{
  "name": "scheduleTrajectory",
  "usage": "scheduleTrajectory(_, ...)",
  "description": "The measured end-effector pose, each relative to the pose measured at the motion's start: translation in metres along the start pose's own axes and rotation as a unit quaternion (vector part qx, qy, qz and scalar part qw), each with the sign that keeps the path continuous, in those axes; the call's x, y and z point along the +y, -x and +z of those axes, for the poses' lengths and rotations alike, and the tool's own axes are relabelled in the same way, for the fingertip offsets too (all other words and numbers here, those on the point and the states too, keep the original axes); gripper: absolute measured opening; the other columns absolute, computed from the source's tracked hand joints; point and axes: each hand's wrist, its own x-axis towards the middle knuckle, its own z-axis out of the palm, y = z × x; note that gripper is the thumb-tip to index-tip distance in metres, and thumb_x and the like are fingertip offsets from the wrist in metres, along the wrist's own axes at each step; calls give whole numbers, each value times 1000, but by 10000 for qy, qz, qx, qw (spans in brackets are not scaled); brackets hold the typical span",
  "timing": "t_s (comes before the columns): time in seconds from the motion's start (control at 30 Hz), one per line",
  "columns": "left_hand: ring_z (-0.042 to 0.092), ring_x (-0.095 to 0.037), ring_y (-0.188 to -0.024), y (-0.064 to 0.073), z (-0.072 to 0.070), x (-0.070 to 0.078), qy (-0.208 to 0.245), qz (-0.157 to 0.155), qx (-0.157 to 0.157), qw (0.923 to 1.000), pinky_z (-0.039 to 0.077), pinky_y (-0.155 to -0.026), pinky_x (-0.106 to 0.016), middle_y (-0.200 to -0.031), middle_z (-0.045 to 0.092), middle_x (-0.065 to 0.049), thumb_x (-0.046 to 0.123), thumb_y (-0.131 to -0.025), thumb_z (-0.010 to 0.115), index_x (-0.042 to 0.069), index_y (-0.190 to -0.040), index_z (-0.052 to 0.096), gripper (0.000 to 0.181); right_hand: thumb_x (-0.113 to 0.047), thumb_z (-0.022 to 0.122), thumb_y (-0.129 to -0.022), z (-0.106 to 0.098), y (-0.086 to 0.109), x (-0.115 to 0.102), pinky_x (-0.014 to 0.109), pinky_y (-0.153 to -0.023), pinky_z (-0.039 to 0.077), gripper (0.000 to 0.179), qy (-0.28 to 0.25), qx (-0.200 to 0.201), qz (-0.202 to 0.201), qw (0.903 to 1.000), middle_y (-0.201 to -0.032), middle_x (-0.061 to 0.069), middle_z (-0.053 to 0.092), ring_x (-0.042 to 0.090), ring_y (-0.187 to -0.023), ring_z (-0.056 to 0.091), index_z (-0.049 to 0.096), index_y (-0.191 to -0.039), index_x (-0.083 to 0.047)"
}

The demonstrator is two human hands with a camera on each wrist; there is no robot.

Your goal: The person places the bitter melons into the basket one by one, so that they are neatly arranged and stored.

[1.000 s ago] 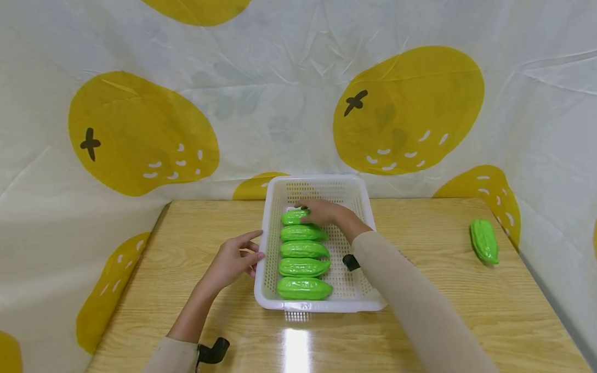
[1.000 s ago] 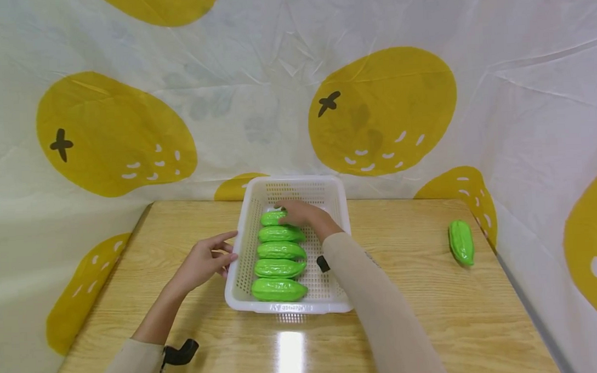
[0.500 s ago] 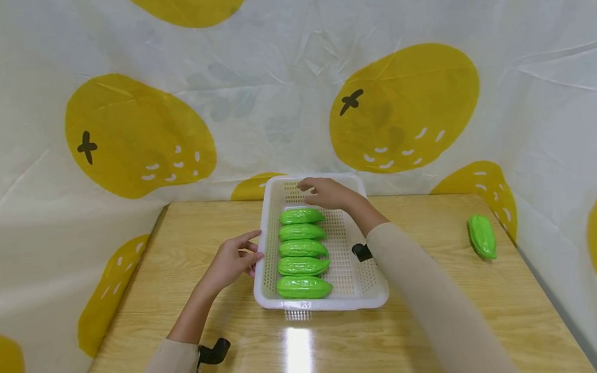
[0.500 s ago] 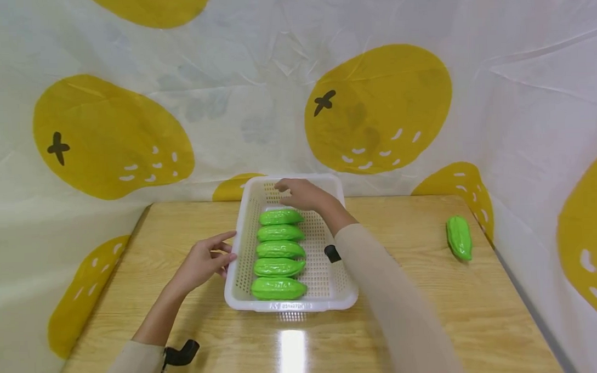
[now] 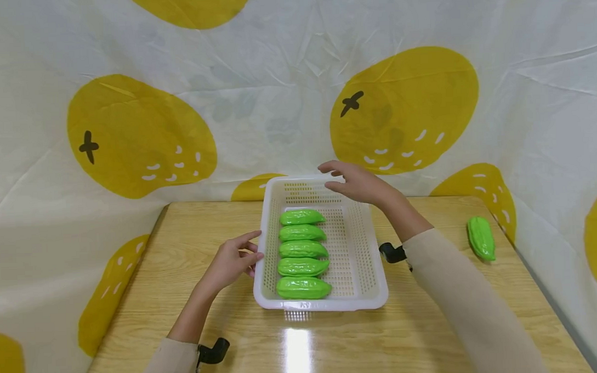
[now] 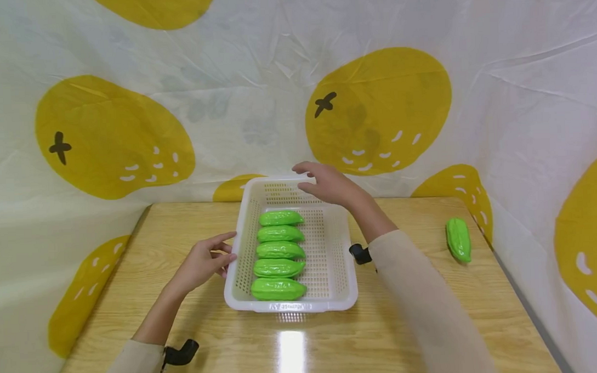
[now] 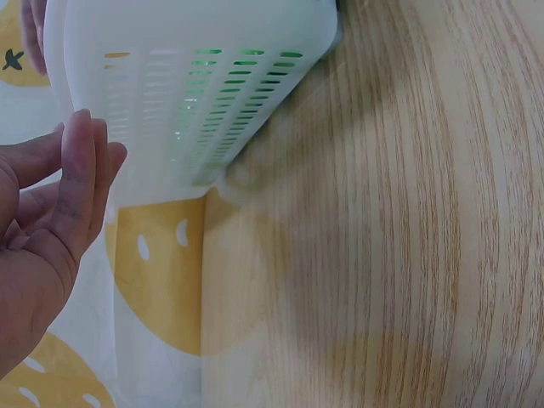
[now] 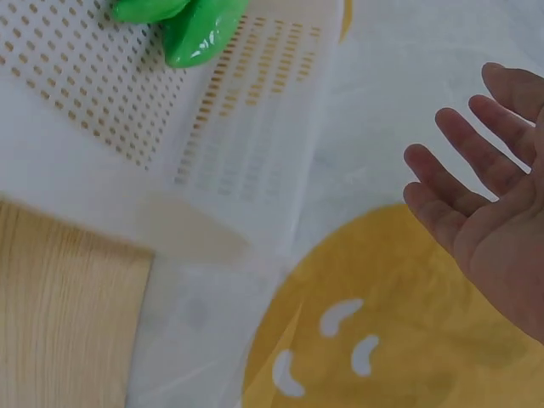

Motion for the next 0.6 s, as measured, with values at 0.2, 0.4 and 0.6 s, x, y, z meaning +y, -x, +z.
scheduleTrajectory(0.2,69,-20,-71,0,0,1,24,-27,-25,10000,66,-64,-53,-110,65,-23,1,-96,71,3,-153,49,61,-25,56,-108,-12,31,20,60,-121,36,51,38,358,13,9994,-156,15,49,40,-144,45,44,-155,-11)
scheduleTrajectory(0.4,69,-19,-70,-1,0,1,19,-13,0,10000,66,-62,-50,-110,66,-23,1,-96,71,3,-152,49,60,-28,56,-109,-19,66,45,61,-119,40,50,-20,485,165,9987,-154,16,50,41,-141,48,46,-155,-11)
scheduleTrajectory(0.6,69,-20,-70,1,1,1,-4,-23,25,10000,66,-61,-47,-108,65,-23,1,-96,71,3,-152,50,60,-26,57,-108,-26,102,67,61,-114,44,50,-108,858,459,9952,-156,15,49,39,-141,47,47,-154,-10)
